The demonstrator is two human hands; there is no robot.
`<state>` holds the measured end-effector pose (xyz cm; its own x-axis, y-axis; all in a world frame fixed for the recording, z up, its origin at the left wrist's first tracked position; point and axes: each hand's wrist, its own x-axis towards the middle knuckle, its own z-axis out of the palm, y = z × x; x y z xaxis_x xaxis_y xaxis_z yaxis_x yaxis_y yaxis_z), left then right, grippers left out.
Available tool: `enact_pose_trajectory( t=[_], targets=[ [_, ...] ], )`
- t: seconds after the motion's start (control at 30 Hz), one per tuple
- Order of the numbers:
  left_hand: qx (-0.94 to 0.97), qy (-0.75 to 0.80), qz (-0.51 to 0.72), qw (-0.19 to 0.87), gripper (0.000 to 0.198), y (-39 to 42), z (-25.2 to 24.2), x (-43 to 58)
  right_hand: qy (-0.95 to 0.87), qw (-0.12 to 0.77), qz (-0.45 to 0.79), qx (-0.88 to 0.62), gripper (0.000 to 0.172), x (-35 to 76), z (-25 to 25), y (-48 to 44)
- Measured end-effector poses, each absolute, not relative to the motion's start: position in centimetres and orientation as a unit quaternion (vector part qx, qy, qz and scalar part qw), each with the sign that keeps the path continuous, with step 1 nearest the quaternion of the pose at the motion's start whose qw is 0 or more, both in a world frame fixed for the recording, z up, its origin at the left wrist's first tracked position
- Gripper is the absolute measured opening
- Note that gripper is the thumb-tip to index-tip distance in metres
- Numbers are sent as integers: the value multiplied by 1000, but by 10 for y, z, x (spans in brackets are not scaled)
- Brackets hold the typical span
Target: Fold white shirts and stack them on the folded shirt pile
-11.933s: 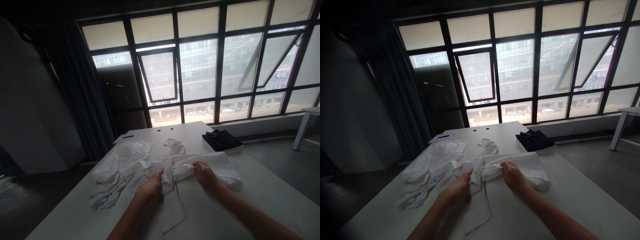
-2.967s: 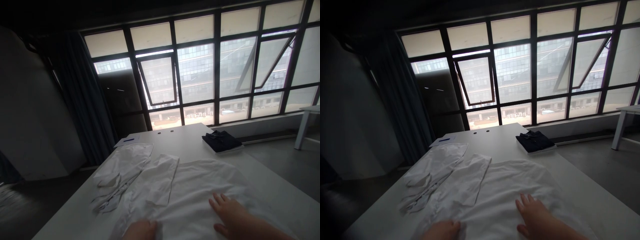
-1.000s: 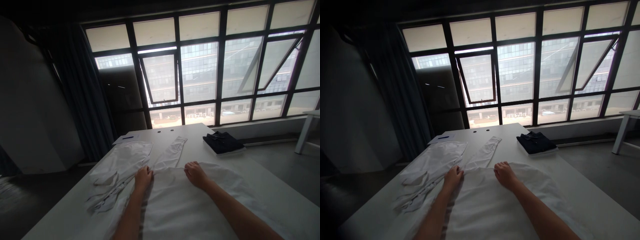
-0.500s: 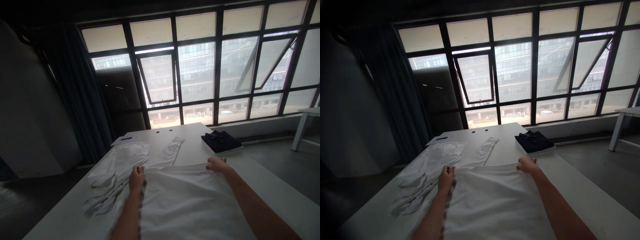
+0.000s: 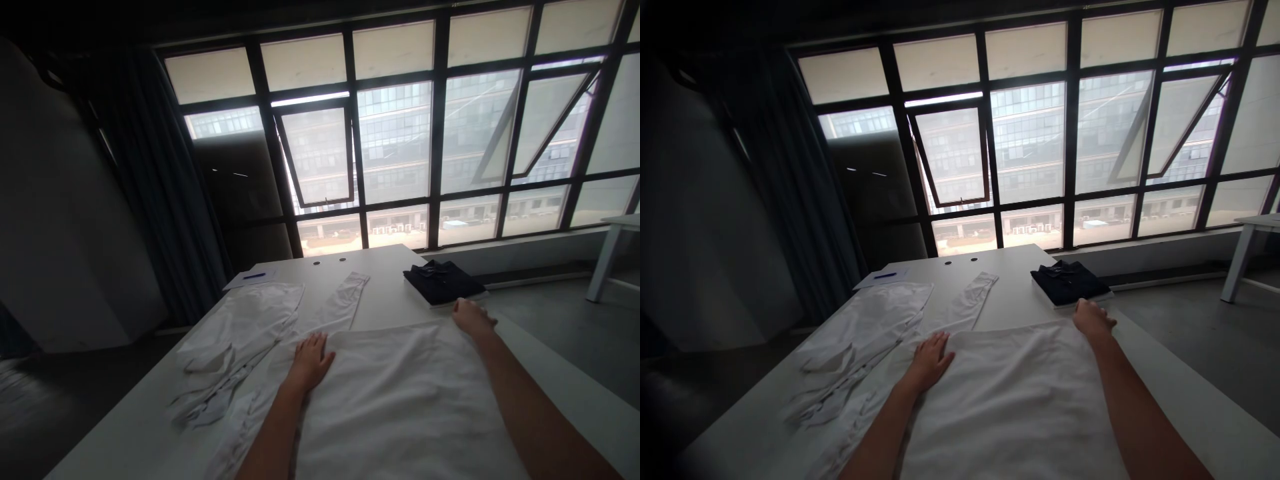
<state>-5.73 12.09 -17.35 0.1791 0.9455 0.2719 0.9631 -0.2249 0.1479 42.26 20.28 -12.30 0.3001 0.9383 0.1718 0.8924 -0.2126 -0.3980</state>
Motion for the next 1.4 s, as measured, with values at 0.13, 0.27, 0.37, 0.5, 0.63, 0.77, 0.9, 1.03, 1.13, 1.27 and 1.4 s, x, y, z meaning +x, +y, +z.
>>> enact_pose_trajectory(
  t=[0.13, 0.27, 0.37, 0.5, 0.63, 0.77, 0.9, 1.03, 1.13, 1.27, 1.4],
  targets=[
    [-763, -636, -118, 22, 55, 119, -178, -55, -648, 214, 41, -730, 35, 374, -120, 202],
    [-760, -643, -94, 24, 57, 117, -177, -53, -770, 203, 64, -602, 48, 286, -143, 187],
    [-757, -648, -81, 29, 62, 114, -177, -52, -805, 168, 79, -564, 67, 243, -168, 171],
    [-754, -653, -65, 35, 67, 106, -178, -47, -820, 102, 98, -555, 80, 234, -185, 159],
    [-752, -657, -37, 32, 65, 84, -179, -39, -828, 84, 92, -547, 81, 241, -187, 146],
    [-759, -650, -19, 16, 67, 50, -171, -32, -833, 86, 89, -539, 84, 248, -192, 119],
    [-770, -637, 10, -31, 64, 41, -144, -28, -831, 102, 91, -539, 83, 253, -196, 96],
    [-788, -610, 5, -86, 55, 79, -125, -32, -826, 104, 98, -545, 80, 254, -190, 89],
    [-795, -597, 19, -108, 48, 117, -128, -42, -827, 104, 103, -543, 78, 252, -184, 88],
    [-778, -621, 22, -98, 57, 145, -145, -47, -823, 112, 106, -547, 73, 252, -183, 88],
    [-757, -650, -2, -58, 63, 146, -158, -40, -811, 108, 101, -566, 73, 257, -187, 100]
  ],
)
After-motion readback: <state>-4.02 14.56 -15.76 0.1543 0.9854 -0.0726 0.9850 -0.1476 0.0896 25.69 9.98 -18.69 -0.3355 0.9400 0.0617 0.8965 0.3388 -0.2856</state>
